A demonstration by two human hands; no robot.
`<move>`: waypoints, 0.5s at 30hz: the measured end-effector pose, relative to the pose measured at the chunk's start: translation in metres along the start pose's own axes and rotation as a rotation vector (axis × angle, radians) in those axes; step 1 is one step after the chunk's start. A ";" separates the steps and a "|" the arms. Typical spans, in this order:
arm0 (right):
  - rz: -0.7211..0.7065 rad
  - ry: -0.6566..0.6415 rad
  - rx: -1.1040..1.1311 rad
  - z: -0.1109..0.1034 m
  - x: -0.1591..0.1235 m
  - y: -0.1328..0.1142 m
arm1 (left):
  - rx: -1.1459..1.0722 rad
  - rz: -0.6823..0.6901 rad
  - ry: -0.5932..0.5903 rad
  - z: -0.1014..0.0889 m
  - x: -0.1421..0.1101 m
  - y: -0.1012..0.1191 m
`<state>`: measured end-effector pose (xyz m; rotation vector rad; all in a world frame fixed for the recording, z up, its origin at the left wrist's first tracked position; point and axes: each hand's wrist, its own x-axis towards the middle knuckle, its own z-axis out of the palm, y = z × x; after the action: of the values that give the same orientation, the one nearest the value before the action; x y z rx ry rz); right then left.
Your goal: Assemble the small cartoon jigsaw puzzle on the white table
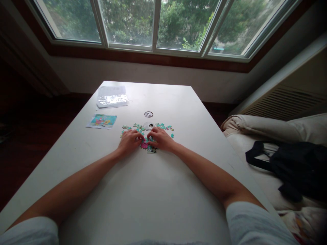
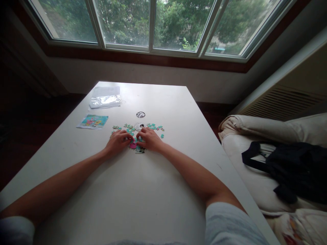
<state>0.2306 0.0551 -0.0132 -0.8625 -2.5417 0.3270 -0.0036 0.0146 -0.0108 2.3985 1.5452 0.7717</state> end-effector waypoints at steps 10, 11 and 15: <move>0.014 -0.009 -0.037 -0.007 0.000 0.002 | 0.065 0.225 -0.057 -0.007 -0.001 0.004; 0.040 -0.002 -0.051 -0.010 0.000 0.005 | 0.074 0.249 -0.062 -0.008 -0.001 0.004; 0.295 0.078 -0.167 -0.030 -0.003 0.027 | 0.126 0.309 -0.092 -0.011 -0.002 0.004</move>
<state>0.2606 0.0766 0.0029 -1.2931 -2.3944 0.1663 -0.0072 0.0099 -0.0001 2.7643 1.2388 0.6210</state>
